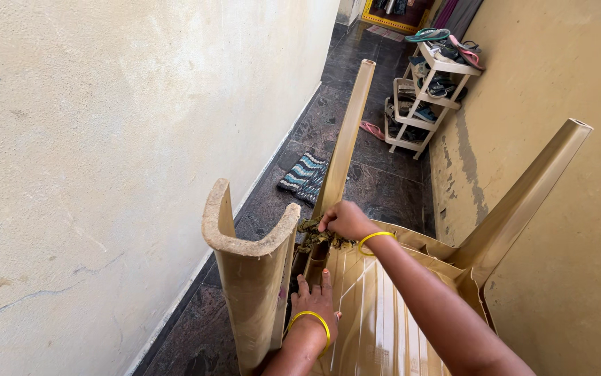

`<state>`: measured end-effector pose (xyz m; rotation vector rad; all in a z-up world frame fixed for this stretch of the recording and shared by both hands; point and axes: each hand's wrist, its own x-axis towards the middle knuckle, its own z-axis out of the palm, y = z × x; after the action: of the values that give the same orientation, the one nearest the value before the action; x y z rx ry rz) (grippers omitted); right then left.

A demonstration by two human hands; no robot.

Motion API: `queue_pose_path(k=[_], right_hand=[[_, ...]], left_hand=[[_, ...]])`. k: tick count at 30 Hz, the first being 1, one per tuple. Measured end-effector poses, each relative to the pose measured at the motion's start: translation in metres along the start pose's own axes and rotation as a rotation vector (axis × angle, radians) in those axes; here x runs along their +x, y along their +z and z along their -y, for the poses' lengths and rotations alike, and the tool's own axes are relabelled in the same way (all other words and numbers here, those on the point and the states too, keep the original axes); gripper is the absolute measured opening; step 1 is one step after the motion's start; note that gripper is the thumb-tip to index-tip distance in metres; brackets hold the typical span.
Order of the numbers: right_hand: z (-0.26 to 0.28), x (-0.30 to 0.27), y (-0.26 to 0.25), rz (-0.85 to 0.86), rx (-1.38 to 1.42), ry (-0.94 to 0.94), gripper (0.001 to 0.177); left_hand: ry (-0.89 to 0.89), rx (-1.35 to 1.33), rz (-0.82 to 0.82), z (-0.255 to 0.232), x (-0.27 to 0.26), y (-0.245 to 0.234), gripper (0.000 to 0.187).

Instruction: The person cleans the underside of an overturned beige plastic chair using a patterned cloth. They wipe the seat and legs, then dip the cloth into a blue plastic jug of water to wet it before continuing to wipe the chair's surface.

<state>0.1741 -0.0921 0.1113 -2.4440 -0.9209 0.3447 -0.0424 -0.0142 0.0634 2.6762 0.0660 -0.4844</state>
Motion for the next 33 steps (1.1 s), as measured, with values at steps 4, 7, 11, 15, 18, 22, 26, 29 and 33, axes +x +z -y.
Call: queue_pose_path(k=[4,7,11,15,18,22,26,29,33], right_hand=[[-0.036,-0.035,-0.047,0.034,0.661,0.221,0.017],[-0.068,-0.069,-0.051,-0.092,0.711,0.352,0.019],[-0.084,-0.111,-0.026,-0.369,0.066,0.33,0.018],[-0.047,-0.14,0.015,-0.34,0.049,0.255,0.027],[-0.024,-0.149,0.055,-0.15,-0.256,-0.016,0.041],[-0.029,-0.123,0.088,-0.184,-0.427,-0.034,0.053],[-0.031,-0.104,0.088,-0.193,-0.43,0.104,0.056],[-0.032,-0.117,0.078,-0.182,-0.425,0.144,0.057],[-0.074,-0.151,0.06,-0.23,-0.475,0.234,0.061]], left_hand=[[0.001,-0.018,-0.021,0.002,0.005,0.005,0.101],[0.0,-0.015,-0.037,0.001,0.005,0.008,0.101],[0.003,-0.01,-0.018,0.001,0.002,0.003,0.101],[0.0,0.013,-0.043,-0.001,-0.002,0.002,0.1],[-0.011,0.039,-0.033,-0.004,-0.001,-0.001,0.101],[-0.022,0.07,-0.024,-0.005,0.001,0.0,0.101],[0.002,0.123,-0.041,-0.005,0.001,-0.001,0.103],[-0.022,0.113,-0.015,-0.007,0.001,-0.004,0.105],[-0.018,0.119,-0.037,-0.006,0.002,-0.001,0.104]])
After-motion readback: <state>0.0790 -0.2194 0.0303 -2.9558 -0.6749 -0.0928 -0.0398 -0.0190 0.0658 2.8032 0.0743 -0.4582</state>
